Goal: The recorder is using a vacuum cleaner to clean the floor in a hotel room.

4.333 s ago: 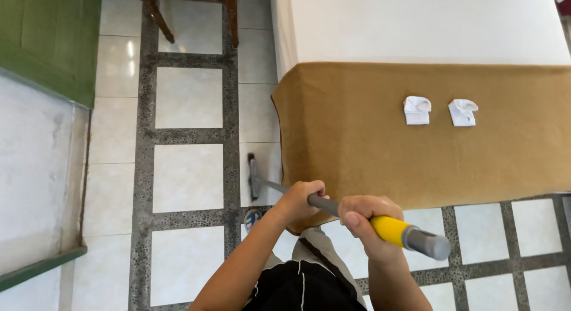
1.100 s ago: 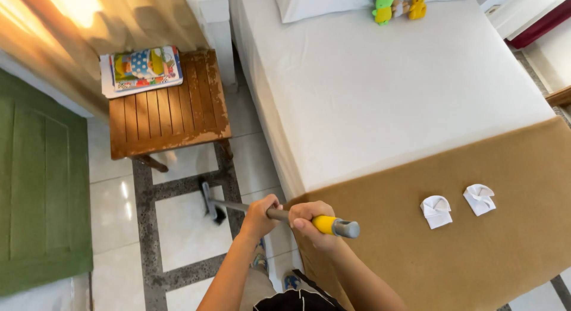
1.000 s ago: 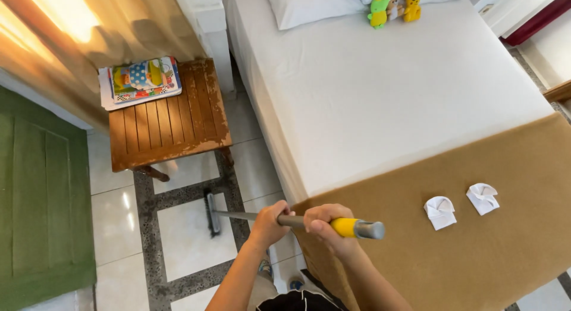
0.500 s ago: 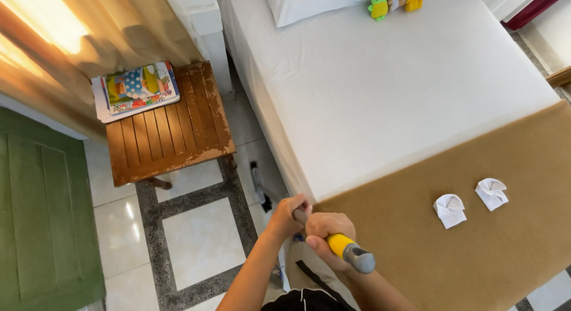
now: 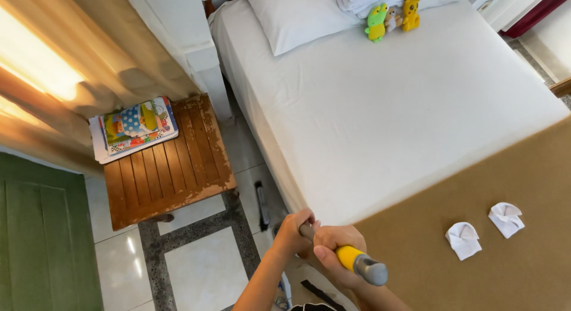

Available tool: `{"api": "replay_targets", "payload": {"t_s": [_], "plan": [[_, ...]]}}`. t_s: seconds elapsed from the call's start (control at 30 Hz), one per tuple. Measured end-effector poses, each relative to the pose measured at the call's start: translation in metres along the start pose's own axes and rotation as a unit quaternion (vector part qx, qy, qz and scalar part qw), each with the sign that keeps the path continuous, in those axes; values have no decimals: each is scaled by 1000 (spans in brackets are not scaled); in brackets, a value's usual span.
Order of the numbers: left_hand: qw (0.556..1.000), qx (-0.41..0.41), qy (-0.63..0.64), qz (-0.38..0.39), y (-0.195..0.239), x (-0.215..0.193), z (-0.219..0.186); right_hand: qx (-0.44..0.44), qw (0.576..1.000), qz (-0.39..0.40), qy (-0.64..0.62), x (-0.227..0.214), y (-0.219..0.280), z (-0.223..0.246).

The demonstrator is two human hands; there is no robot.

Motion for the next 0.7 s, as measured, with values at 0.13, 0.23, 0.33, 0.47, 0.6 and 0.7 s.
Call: {"api": "replay_targets", "payload": {"t_s": [0.13, 0.23, 0.33, 0.47, 0.6, 0.7], "plan": [[995, -76, -50, 29, -53, -10, 27, -71, 995, -12, 74, -1, -56, -10], [999, -10, -53, 4, -82, -26, 53, -73, 994, -12, 75, -10, -88, -27], [998, -17, -61, 4, -109, -40, 61, -55, 998, 10, -3, -30, -113, -44], [991, -55, -119, 29, -142, -51, 53, -78, 994, -6, -75, -55, -131, -41], [985, 47, -165, 33, -177, -70, 69, -144, 983, -51, -98, -55, -159, -49], [968, 120, -222, -7, -197, -89, 117, -164, 979, -96, -76, -48, -183, -89]]}}
Point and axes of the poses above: each hand's wrist, its own y-axis away from the middle knuckle, its own x-axis out of the palm, z = x × y, the point moved 1 cm from there along -y, towards the middle knuckle, and after that the axes turned 12 degrees about x, right-handed, at the moved point
